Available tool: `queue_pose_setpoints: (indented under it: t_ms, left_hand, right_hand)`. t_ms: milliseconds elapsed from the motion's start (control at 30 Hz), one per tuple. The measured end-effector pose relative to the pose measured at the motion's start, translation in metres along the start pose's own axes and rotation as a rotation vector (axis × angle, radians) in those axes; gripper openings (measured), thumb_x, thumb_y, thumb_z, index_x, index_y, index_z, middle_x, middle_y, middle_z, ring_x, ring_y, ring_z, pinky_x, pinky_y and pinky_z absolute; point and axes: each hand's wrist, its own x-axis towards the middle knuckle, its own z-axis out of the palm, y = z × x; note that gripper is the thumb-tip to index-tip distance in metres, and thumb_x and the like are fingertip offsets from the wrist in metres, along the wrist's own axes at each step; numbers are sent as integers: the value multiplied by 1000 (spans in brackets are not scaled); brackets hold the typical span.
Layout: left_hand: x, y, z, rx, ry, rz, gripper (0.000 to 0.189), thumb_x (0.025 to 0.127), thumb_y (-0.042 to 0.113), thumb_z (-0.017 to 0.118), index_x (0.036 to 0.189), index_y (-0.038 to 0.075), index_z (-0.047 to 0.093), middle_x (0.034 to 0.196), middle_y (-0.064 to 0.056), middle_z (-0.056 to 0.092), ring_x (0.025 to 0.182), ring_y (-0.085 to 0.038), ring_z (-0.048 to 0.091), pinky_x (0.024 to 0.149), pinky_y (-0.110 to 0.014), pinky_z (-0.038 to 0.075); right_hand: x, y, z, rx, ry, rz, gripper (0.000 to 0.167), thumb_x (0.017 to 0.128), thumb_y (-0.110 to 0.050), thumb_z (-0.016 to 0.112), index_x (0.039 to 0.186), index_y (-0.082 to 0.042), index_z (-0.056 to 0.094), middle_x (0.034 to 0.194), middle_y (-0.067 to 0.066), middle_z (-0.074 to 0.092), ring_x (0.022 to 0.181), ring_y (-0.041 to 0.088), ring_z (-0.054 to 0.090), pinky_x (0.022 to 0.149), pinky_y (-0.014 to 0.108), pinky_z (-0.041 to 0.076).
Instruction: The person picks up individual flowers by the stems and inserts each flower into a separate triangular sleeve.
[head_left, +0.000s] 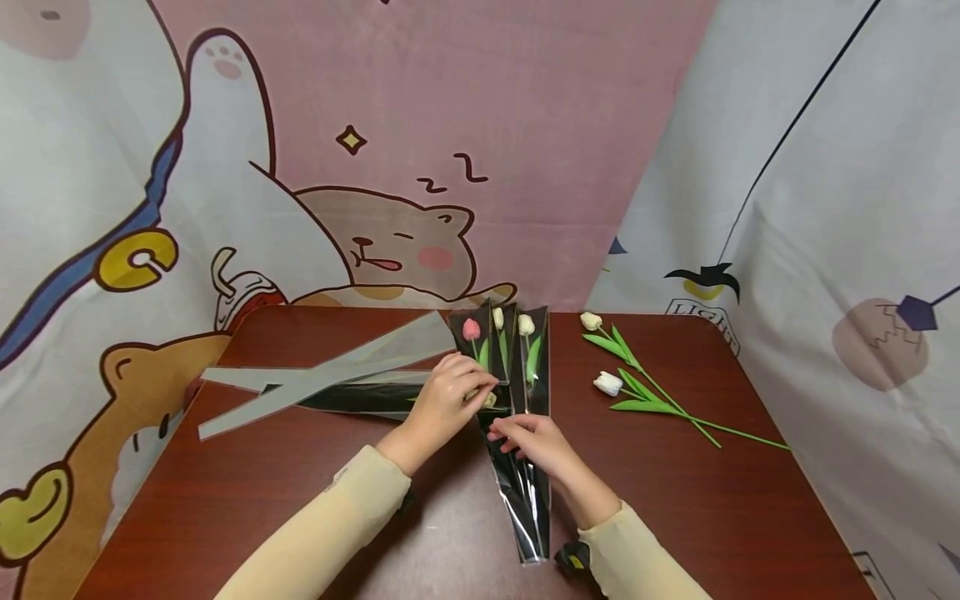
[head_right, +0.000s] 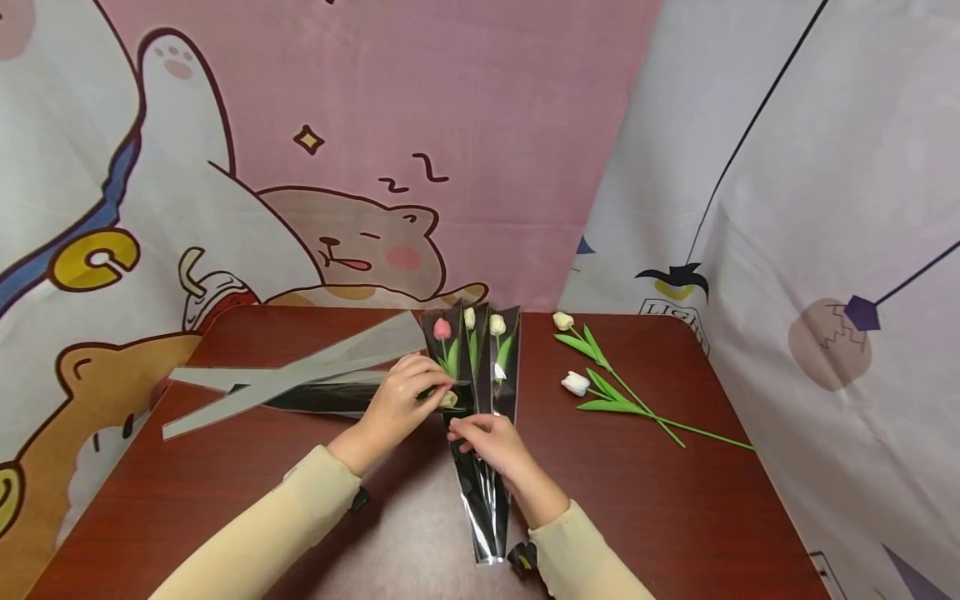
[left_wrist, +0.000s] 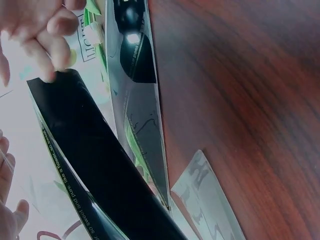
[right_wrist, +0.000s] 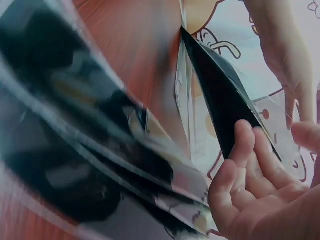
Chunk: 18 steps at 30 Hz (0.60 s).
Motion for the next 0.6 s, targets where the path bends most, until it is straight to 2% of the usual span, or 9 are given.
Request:
queue_pose_setpoints:
  t_ms: [133,300,433,500,600]
  left_hand:
    - [0,2,0,-5,-9,8,5,84,13,72,88,12,74,85,3,67,86,-13,60,86,-33,47]
    - [-2,4,1,-6,-29,10,6,83,12,73,89,12,74,87,3,67,87,-13,59,92,-35,46]
    - [-4,4,0,-12,-42,4,11,82,12,74,92,12,74,90,3,67,90,-14,59,95,-36,45]
    - [-5,2,0,-26,-57,-28,17,82,13,73,99,12,73,94,2,68,94,-15,60,95,-35,46]
    - [-5,-2,-3,-39,-102,-130,25,87,16,69,112,13,69,105,0,67,104,-18,58,96,-36,45]
  right_hand:
    - [7,2,4,103,5,44,44,93,-35,59,110,5,67,100,13,72,75,16,67,67,32,54]
    - [12,1,7,167,65,59,37,93,-31,59,108,2,68,102,13,72,72,13,67,68,31,54]
    - [15,-1,8,163,82,34,29,93,-21,58,107,3,68,103,18,70,67,10,65,65,28,52]
    - [15,-3,8,146,88,22,26,92,-17,58,105,3,68,101,19,70,66,9,65,64,28,51]
    - [16,-6,8,115,103,-7,23,91,-14,58,100,5,68,96,19,71,65,9,65,64,29,50]
